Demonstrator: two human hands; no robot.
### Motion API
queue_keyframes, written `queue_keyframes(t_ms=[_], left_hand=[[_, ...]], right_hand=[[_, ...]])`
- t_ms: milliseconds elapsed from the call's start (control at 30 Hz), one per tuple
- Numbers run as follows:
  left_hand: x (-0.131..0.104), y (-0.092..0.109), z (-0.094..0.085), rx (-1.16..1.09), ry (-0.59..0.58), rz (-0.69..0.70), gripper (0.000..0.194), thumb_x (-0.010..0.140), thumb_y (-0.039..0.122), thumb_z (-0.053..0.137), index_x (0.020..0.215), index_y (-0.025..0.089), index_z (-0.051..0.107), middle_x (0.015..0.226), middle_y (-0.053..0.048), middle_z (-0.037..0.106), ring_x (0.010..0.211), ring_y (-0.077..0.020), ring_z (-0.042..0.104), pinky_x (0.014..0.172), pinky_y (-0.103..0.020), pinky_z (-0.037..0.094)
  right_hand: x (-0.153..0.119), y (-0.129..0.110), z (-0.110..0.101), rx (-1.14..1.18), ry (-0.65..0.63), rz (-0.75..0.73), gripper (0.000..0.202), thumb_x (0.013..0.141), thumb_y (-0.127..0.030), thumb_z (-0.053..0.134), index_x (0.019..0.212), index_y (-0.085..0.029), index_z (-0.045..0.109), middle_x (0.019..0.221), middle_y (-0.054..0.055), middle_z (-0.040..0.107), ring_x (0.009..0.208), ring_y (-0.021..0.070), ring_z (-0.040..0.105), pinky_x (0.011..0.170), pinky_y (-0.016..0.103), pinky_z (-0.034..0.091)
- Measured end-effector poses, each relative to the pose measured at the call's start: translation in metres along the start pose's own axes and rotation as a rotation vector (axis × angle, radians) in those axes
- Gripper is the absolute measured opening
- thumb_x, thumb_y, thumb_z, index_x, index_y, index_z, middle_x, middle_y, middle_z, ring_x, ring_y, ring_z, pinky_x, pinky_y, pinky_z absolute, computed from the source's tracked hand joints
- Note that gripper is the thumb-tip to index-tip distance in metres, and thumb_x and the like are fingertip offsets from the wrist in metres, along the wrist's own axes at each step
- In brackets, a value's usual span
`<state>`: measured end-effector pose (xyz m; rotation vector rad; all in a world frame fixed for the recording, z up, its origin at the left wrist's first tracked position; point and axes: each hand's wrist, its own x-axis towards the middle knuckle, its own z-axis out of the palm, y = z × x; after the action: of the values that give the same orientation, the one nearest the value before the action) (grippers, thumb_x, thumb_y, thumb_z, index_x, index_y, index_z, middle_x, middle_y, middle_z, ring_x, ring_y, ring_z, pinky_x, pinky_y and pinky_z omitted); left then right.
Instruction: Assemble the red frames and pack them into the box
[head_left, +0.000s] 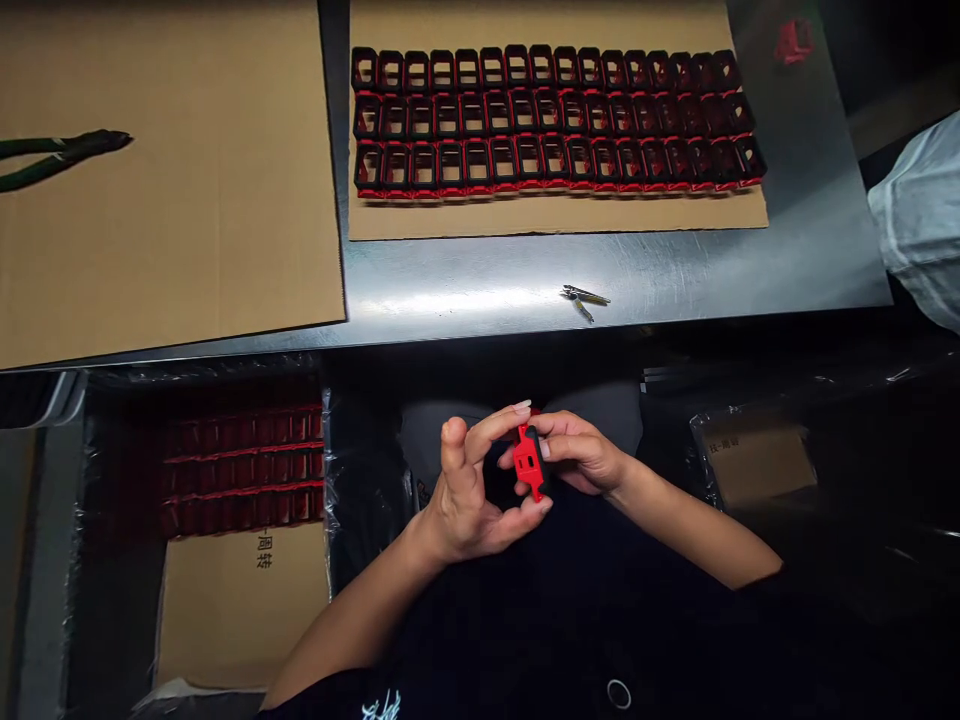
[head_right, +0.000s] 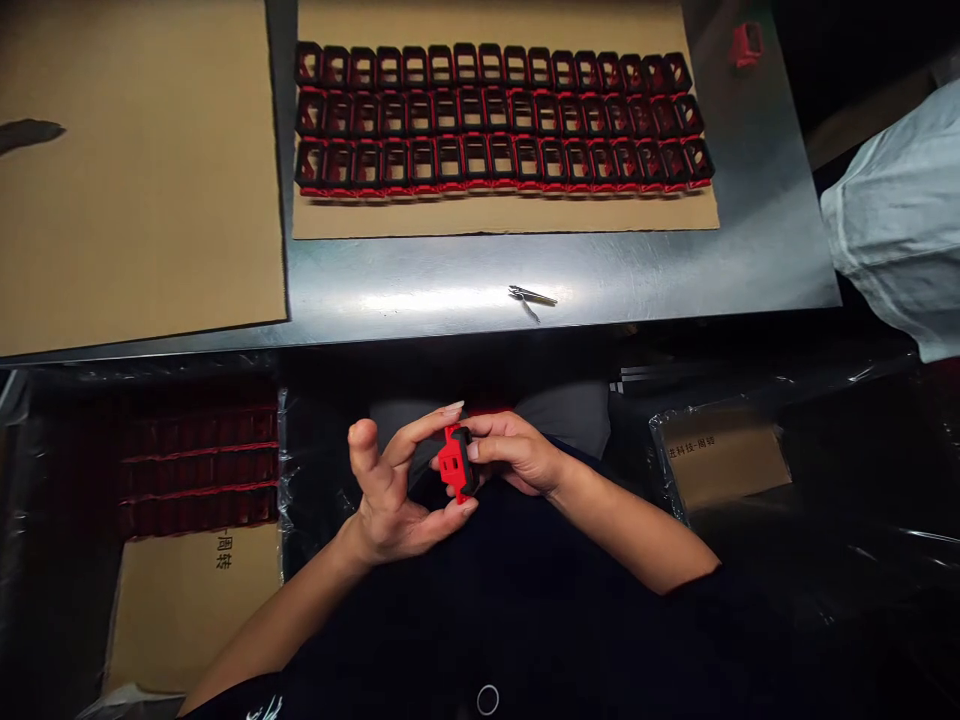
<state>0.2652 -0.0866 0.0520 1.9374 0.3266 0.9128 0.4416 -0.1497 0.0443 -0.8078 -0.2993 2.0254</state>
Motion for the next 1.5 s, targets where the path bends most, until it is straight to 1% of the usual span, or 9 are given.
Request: queue_keyframes(t_ms=[100,233,367,767,1100,1233,1300,1400,1500], left_hand=[[-0.003,0.000,0.001,-0.008,0.064,-0.097,0.124,0.079,0.022,0.082,0.159,0.029,-0.012,0.139,-0.019,0.057,0.124,-0.0263,0.064,0.099,-0.047,0.058],[-0.009,0.001,0.001,0.085,0.124,-0.236,0.119,0.081,0.029,0.080,0.160,0.026,-0.008,0.135,-0.019,0.059,0.118,-0.0266,0.066,0.101,-0.050,0.057],[-0.012,0.002,0.001,0.169,0.102,-0.299,0.112,0.082,0.028,0.077,0.161,0.023,-0.003,0.132,-0.018,0.060,0.120,-0.0278,0.065,0.102,-0.050,0.056],[-0.008,0.008,-0.006,0.221,-0.034,-0.279,0.086,0.078,0.017,0.066,0.156,0.026,0.031,0.136,-0.014,0.056,0.125,-0.0283,0.060,0.103,-0.048,0.056],[-0.010,0.007,-0.004,0.122,0.020,-0.319,0.083,0.076,0.016,0.073,0.150,0.030,0.039,0.136,-0.011,0.059,0.127,-0.0274,0.058,0.107,-0.048,0.053],[-0.017,0.004,-0.006,-0.046,0.004,-0.393,0.087,0.081,0.018,0.074,0.155,0.036,0.033,0.151,-0.011,0.050,0.138,-0.0291,0.052,0.113,-0.051,0.047],[-0.019,0.004,-0.008,-0.335,-0.035,-0.515,0.081,0.086,0.033,0.074,0.156,0.035,0.033,0.155,-0.013,0.048,0.138,-0.0311,0.053,0.113,-0.051,0.047],[-0.019,0.005,-0.010,-0.699,-0.040,-0.663,0.067,0.088,0.050,0.071,0.147,0.028,0.046,0.144,-0.015,0.060,0.130,-0.0326,0.062,0.109,-0.049,0.051],[-0.017,0.006,-0.007,-0.674,0.041,-0.625,0.062,0.083,0.044,0.078,0.136,0.028,0.050,0.140,-0.015,0.063,0.129,-0.0315,0.062,0.107,-0.048,0.054]], right_hand=[[0.001,-0.003,0.002,0.066,0.008,0.045,0.034,0.074,-0.035,0.080,0.097,-0.012,0.071,0.083,0.008,0.077,0.066,0.0174,0.074,0.059,0.024,0.060],[0.001,-0.006,0.006,0.095,0.098,0.018,0.035,0.075,-0.036,0.084,0.099,-0.014,0.072,0.079,0.002,0.074,0.062,0.0122,0.071,0.055,0.019,0.059],[-0.002,-0.011,0.010,0.023,0.188,-0.048,0.036,0.076,-0.038,0.086,0.101,-0.016,0.073,0.078,0.001,0.074,0.057,0.0101,0.068,0.051,0.018,0.058],[-0.014,-0.020,0.019,-0.102,0.171,-0.064,0.037,0.078,-0.036,0.083,0.110,-0.016,0.079,0.072,0.001,0.075,0.058,0.0098,0.070,0.059,0.020,0.060],[-0.016,-0.018,0.024,-0.242,0.166,-0.094,0.039,0.080,-0.039,0.082,0.112,-0.017,0.077,0.080,0.003,0.075,0.064,0.0128,0.071,0.060,0.023,0.059],[-0.019,-0.020,0.028,-0.638,0.233,-0.294,0.025,0.085,-0.028,0.076,0.108,-0.018,0.077,0.086,0.004,0.076,0.071,0.0145,0.072,0.066,0.027,0.059],[-0.022,-0.024,0.028,-1.017,0.216,-0.527,0.016,0.090,-0.019,0.070,0.104,-0.020,0.078,0.091,0.005,0.078,0.080,0.0163,0.072,0.074,0.029,0.059],[-0.026,-0.031,0.028,-1.513,0.109,-0.780,0.021,0.094,-0.013,0.063,0.103,-0.024,0.079,0.097,0.006,0.079,0.088,0.0189,0.072,0.074,0.030,0.057],[-0.028,-0.036,0.028,-1.653,0.076,-0.854,0.022,0.095,-0.014,0.063,0.106,-0.025,0.079,0.102,0.006,0.079,0.091,0.0214,0.071,0.073,0.032,0.058]])
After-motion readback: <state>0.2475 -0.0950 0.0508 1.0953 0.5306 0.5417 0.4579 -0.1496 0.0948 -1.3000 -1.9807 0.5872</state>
